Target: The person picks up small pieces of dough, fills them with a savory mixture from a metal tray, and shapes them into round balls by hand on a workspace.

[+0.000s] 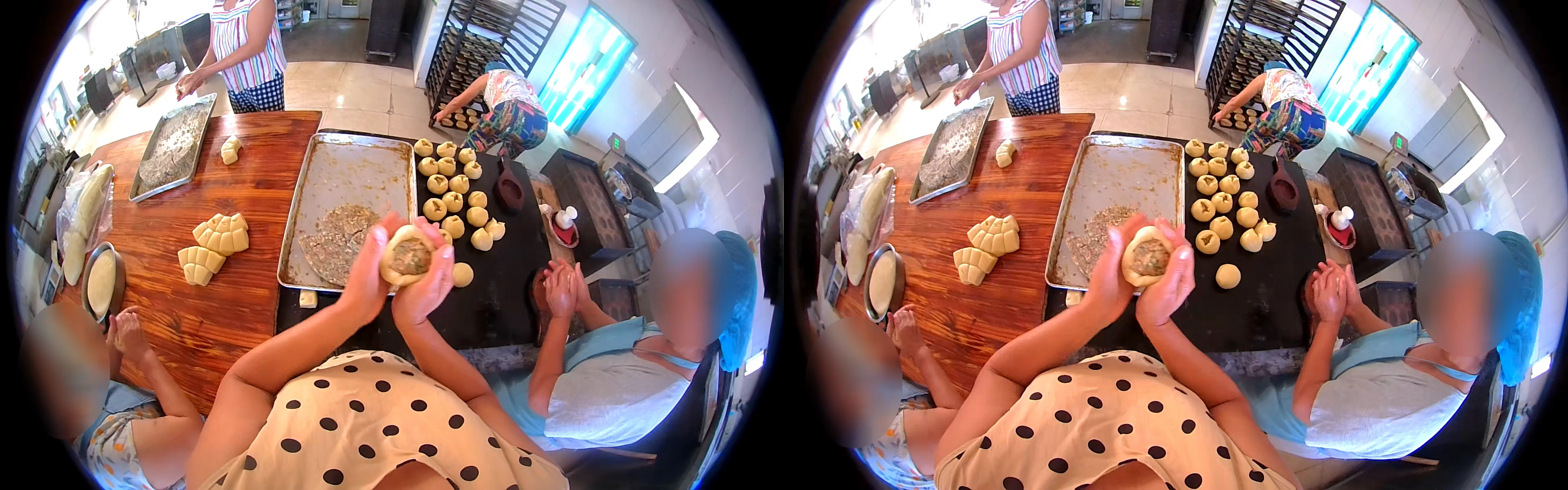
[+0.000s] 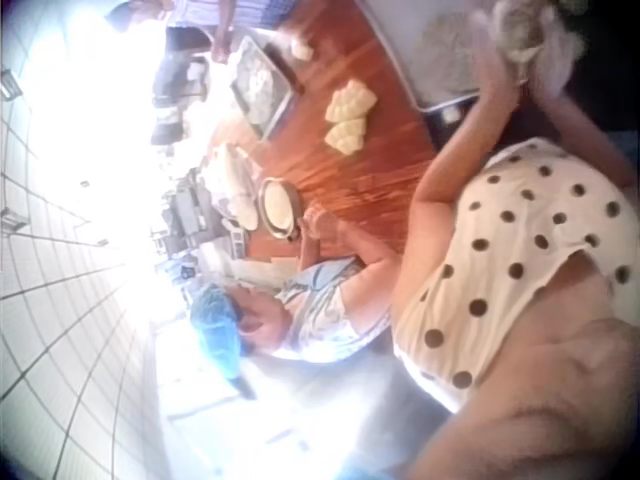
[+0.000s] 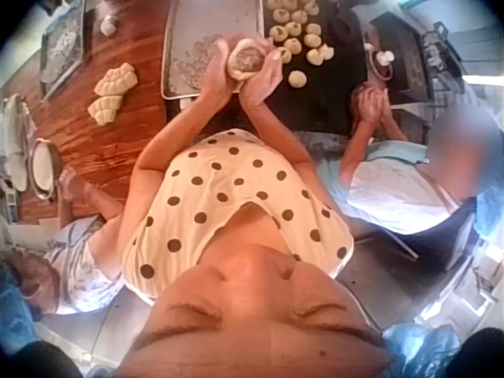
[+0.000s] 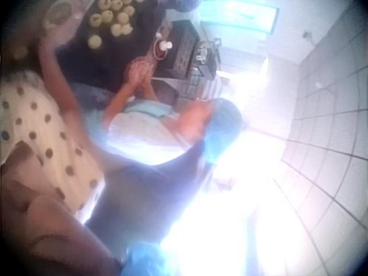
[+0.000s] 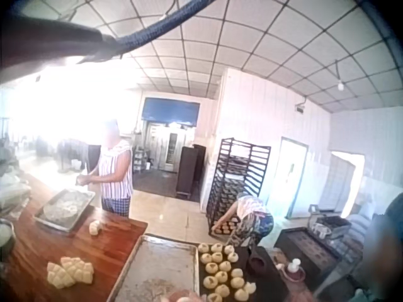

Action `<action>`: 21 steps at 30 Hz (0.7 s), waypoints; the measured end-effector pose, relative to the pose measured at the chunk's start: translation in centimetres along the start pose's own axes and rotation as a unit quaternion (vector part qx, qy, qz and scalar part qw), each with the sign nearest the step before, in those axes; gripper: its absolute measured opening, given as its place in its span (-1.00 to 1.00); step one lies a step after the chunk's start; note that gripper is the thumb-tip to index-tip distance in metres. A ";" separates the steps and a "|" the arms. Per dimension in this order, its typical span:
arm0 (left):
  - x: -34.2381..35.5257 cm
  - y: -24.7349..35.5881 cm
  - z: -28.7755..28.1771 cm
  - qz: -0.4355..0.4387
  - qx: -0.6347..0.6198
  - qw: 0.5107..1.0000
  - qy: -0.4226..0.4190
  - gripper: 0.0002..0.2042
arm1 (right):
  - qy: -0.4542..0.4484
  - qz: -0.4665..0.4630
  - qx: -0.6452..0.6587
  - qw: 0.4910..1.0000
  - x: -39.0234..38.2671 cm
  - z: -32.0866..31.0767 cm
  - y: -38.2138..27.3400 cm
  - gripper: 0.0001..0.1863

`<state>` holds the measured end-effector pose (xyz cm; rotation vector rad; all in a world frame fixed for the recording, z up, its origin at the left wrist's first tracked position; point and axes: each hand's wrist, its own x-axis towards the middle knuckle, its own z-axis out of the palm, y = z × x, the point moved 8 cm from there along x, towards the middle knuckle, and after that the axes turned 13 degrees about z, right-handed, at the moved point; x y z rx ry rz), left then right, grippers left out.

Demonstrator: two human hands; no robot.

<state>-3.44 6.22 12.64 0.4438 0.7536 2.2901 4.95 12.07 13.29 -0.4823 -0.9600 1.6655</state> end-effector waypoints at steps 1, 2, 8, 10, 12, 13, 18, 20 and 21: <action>-0.5 -0.9 -0.7 -0.010 0.041 0.999 -0.004 -0.63 | 0.004 -0.027 -0.147 0.989 -0.6 1.1 -0.7 -0.50; -0.9 -1.7 -1.4 -0.021 0.082 0.996 -0.007 -0.65 | -0.001 -0.049 -0.194 0.980 -0.8 1.3 -0.6 -0.50; -0.4 -1.4 -1.9 -0.009 0.214 0.976 -0.046 -0.65 | -0.083 -0.064 -0.229 0.968 -1.3 1.2 -0.6 -0.48; 0.5 -0.1 -1.8 -0.046 0.233 0.970 -0.056 -0.56 | -0.185 -0.069 -0.272 0.942 -1.1 2.2 -1.5 -0.26; 0.8 1.3 -0.8 -0.109 0.211 0.966 -0.107 -0.41 | -0.239 -0.074 -0.323 0.913 -1.0 2.4 -1.5 0.01; 0.8 1.6 -0.5 -0.123 0.238 0.953 -0.144 -0.39 | -0.238 -0.088 -0.356 0.899 -0.9 2.3 -1.8 0.04; -0.1 0.7 -0.6 -0.098 0.082 0.989 -0.078 -0.35 | -0.169 -0.180 -0.398 0.883 -1.5 1.3 -2.3 0.12; -0.8 -0.2 0.0 -0.148 0.049 0.981 -0.112 -0.37 | -0.197 -0.157 -0.346 0.904 -1.4 0.8 -1.9 0.14; -0.8 -0.1 -0.2 -0.166 0.063 0.976 -0.129 -0.37 | -0.213 -0.137 -0.322 0.912 -1.3 1.6 -2.9 0.13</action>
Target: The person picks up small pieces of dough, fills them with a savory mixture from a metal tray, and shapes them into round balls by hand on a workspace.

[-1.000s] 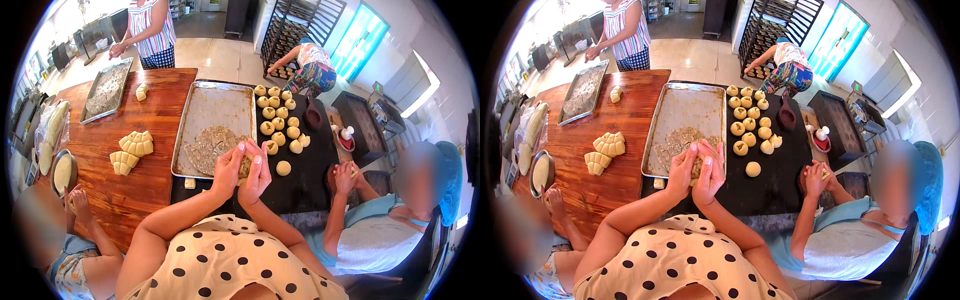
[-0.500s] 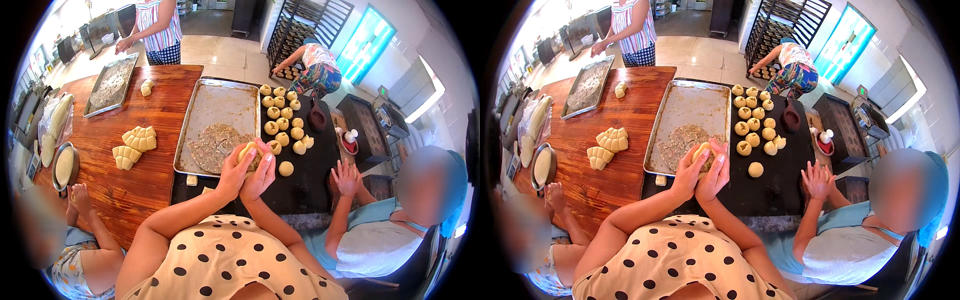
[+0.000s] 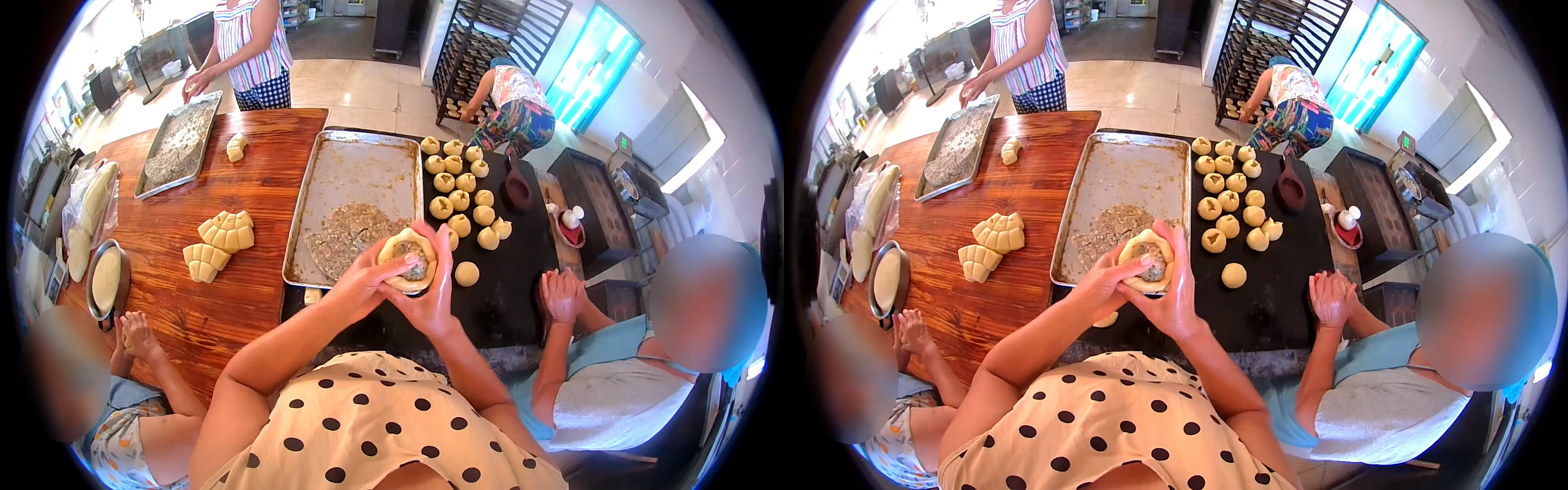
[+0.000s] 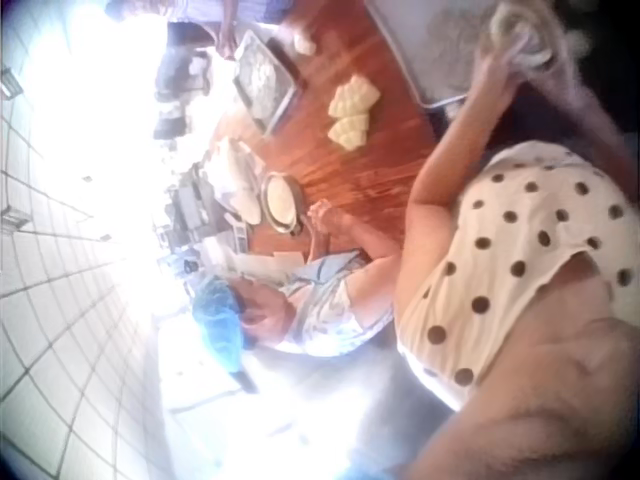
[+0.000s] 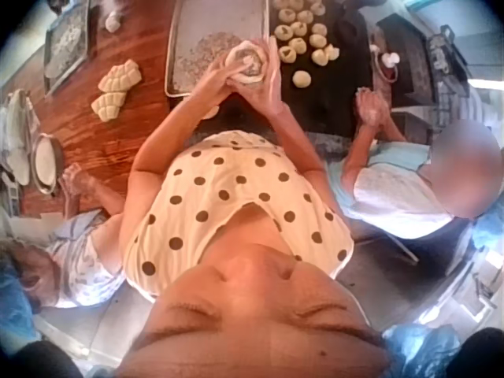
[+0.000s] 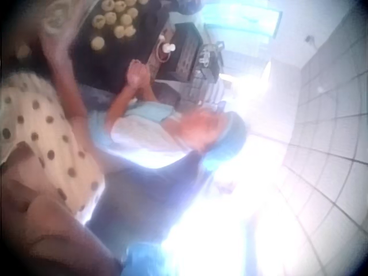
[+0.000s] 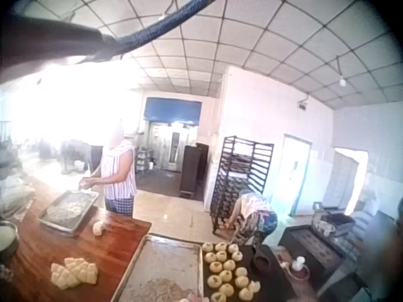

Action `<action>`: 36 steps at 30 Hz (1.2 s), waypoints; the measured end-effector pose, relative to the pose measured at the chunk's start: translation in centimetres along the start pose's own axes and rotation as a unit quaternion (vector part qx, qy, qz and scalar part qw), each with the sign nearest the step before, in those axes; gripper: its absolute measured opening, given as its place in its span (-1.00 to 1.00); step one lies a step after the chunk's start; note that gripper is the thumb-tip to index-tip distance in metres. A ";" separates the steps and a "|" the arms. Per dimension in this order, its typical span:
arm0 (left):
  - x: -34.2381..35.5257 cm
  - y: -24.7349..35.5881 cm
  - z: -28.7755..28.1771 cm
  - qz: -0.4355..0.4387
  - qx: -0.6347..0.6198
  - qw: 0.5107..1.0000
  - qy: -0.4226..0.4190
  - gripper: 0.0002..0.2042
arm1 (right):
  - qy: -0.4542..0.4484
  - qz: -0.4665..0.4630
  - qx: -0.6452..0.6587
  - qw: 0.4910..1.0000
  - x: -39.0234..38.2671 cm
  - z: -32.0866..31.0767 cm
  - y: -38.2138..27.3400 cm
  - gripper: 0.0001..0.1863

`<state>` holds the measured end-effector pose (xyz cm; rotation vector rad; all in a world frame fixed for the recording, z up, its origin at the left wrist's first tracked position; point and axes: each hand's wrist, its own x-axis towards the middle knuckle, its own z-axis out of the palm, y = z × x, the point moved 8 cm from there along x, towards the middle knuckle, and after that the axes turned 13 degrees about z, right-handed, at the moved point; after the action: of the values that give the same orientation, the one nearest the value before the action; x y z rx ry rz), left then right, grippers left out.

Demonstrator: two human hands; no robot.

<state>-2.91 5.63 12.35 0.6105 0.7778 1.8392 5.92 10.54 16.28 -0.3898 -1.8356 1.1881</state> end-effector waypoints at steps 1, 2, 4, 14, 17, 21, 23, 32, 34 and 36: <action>-0.3 0.3 -0.1 -0.019 0.015 1.000 -0.013 -0.37 | -0.018 0.010 0.034 0.999 0.6 0.0 -1.1 0.13; -0.8 0.7 -0.2 -0.051 0.066 0.996 -0.017 -0.39 | -0.063 0.061 -0.009 0.996 1.5 -0.2 -1.3 0.10; -0.9 0.5 0.8 -0.062 0.070 0.994 -0.047 -0.40 | -0.114 0.077 -0.031 0.990 0.9 -0.2 -0.2 0.09; -1.1 0.8 0.6 -0.128 0.073 0.984 -0.098 -0.31 | -0.177 0.015 -0.100 0.979 1.2 0.1 -3.3 0.05; -0.3 0.6 1.5 -0.107 0.039 0.985 -0.129 -0.32 | -0.125 -0.035 -0.109 0.986 0.3 -0.5 -2.4 0.08; -0.6 -0.6 1.4 -0.084 -0.007 0.994 -0.070 -0.37 | -0.041 -0.030 -0.099 0.994 -0.3 -0.6 -1.8 -0.02; -1.2 -0.8 0.5 -0.107 0.058 0.991 -0.063 -0.39 | -0.066 0.040 -0.019 0.997 0.3 -0.8 -1.7 -0.13; -0.8 -2.4 -0.5 -0.058 0.019 0.998 -0.029 -0.37 | -0.011 0.000 -0.109 0.994 -1.1 -0.3 0.4 -0.04; -1.1 -3.0 -1.0 -0.080 0.010 0.997 -0.019 -0.37 | -0.033 0.041 -0.063 0.997 -0.8 0.0 0.6 -0.05; -1.5 -2.3 -1.3 -0.121 0.062 0.988 -0.079 -0.38 | -0.104 0.061 -0.044 0.992 -0.2 -0.1 -0.2 -0.06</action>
<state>-1.87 4.63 9.66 0.6999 0.8259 1.5118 6.12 10.40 16.38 -0.4483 -2.0733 1.2738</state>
